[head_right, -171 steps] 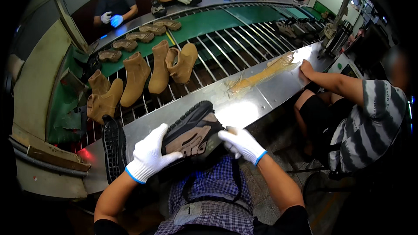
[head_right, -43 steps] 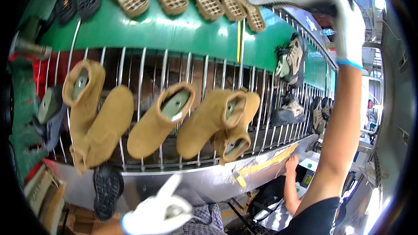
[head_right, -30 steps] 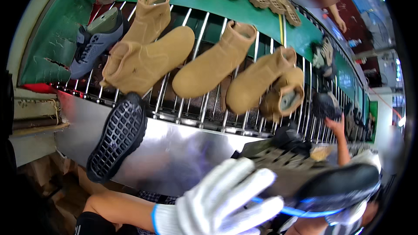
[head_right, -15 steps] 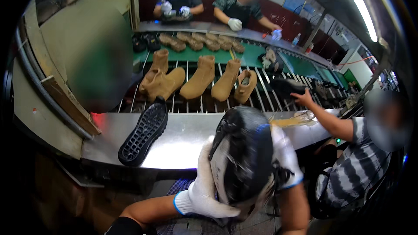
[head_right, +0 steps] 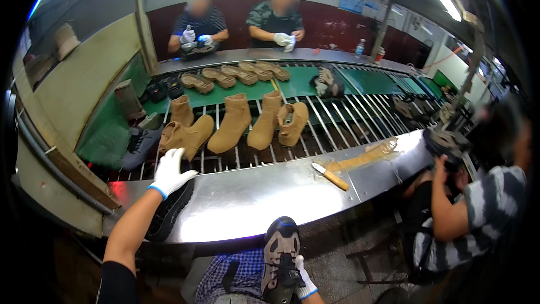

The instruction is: The person picks up a shoe from a rack, carries it to an assembly line, and then uses a small blade to trim material from around the sole while holding the shoe by hand.

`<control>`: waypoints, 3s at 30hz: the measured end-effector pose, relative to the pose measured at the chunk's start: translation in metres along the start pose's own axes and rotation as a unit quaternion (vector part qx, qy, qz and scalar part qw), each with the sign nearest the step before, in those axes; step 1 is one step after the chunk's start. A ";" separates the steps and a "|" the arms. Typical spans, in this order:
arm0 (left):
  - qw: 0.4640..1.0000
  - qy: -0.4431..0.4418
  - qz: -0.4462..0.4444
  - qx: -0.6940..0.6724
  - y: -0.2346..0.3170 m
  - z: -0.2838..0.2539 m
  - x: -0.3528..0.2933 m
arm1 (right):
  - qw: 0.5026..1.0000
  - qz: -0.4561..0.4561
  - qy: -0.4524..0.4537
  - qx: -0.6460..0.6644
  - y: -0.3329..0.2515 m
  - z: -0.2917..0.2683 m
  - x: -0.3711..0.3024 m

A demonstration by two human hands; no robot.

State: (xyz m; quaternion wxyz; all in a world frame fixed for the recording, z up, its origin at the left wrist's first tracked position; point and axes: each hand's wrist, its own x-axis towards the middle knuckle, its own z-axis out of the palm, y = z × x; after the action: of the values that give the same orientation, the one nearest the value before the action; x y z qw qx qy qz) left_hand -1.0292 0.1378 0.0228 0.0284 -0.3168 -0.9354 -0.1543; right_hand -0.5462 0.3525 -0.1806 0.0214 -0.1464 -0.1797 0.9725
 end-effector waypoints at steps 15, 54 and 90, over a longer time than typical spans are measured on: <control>0.876 -0.088 0.134 -0.456 0.016 -0.067 -0.080 | 0.990 0.140 0.001 -0.002 0.007 0.077 0.007; 0.645 -0.490 0.177 -0.559 0.193 0.003 -0.058 | 0.990 0.087 0.110 -0.026 0.012 0.119 -0.024; 0.876 -0.171 0.219 -0.395 0.142 -0.052 -0.119 | 0.978 0.099 -0.042 -0.177 0.013 0.117 -0.013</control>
State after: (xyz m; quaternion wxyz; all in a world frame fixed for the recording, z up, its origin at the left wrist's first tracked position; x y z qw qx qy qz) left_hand -0.8511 0.1591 0.0925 -0.2261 -0.5198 -0.6938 -0.4443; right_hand -0.5677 0.2990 -0.0770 -0.1084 -0.1236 -0.3343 0.9280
